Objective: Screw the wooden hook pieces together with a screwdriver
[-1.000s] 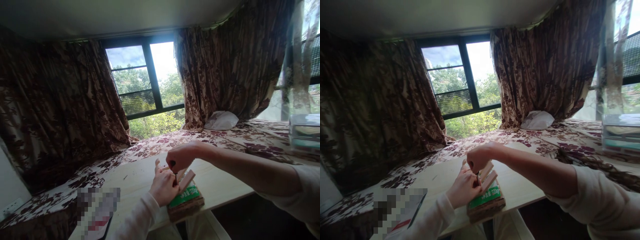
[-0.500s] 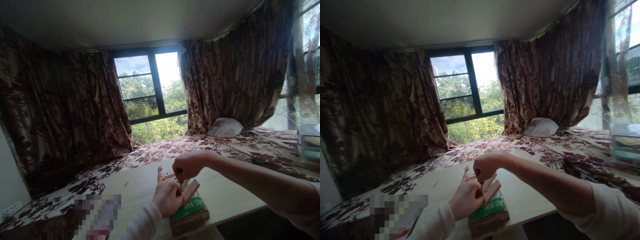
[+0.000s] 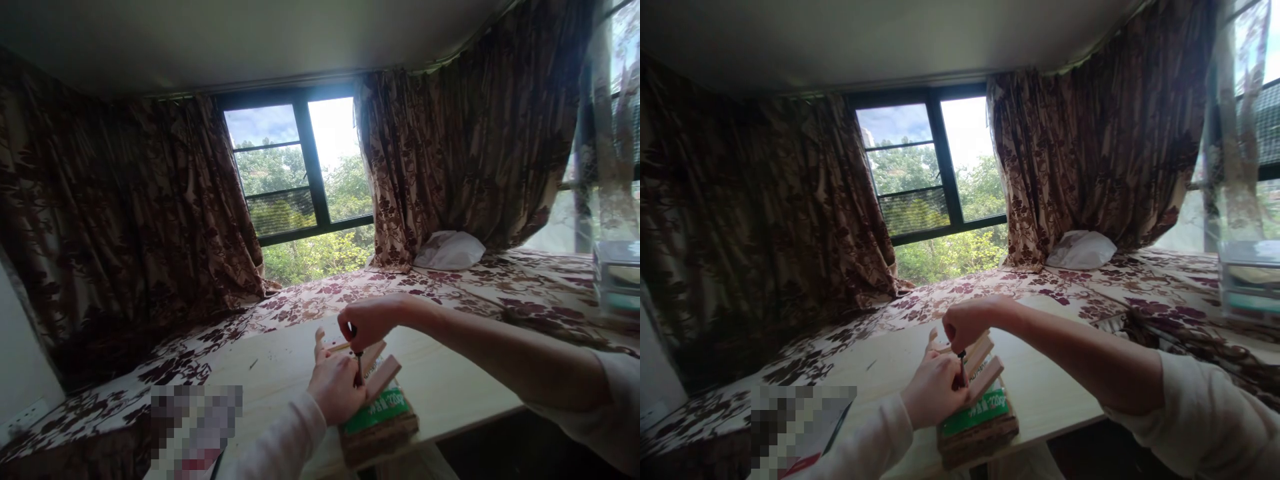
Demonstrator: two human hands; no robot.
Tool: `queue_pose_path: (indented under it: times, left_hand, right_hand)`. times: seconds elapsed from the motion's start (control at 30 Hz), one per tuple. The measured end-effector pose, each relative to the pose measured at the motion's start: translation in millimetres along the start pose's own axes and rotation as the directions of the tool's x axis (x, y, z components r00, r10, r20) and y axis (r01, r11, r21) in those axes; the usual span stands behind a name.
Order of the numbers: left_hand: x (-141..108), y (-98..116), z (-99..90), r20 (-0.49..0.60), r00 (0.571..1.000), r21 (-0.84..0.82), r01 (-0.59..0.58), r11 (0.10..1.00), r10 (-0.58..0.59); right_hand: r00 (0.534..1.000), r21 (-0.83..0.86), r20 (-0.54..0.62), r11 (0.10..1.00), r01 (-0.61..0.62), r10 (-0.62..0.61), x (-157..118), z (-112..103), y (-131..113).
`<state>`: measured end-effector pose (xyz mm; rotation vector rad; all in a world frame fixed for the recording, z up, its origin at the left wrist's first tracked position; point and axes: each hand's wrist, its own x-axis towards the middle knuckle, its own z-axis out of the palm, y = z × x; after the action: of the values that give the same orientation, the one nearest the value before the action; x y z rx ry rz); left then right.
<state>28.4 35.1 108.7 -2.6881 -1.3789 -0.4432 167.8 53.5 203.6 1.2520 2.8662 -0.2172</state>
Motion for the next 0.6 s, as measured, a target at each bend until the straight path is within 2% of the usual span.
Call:
queue_pose_path:
  times: [0.13,0.2,0.33,0.47,0.6]
  left_hand:
    - [0.4,-1.6,0.5,0.015,1.0,0.005,-0.003,1.0,0.003]
    - [0.3,-2.1,1.0,0.022,1.0,-0.006,-0.002,1.0,0.002]
    - [-0.1,-2.1,1.3,0.037,0.999,-0.025,0.002,1.0,-0.001]
    - [-0.1,-1.4,-0.3,0.048,0.999,-0.024,-0.011,1.0,0.012]
    - [1.2,-0.2,-2.4,0.054,0.998,0.0,-0.034,0.999,0.034]
  right_hand:
    - [0.997,0.006,0.049,0.998,0.057,-0.057,-6.4,-2.1,-1.7]
    - [0.998,-0.005,0.023,0.998,0.062,-0.062,-7.3,-0.1,-1.3]
    - [0.999,-0.006,-0.036,1.0,-0.006,0.006,-1.6,5.7,3.7]
    - [0.996,0.066,-0.004,0.994,-0.085,0.085,1.2,4.6,7.7]
    - [0.999,-0.026,0.007,0.999,-0.048,0.048,-4.1,-1.6,5.5]
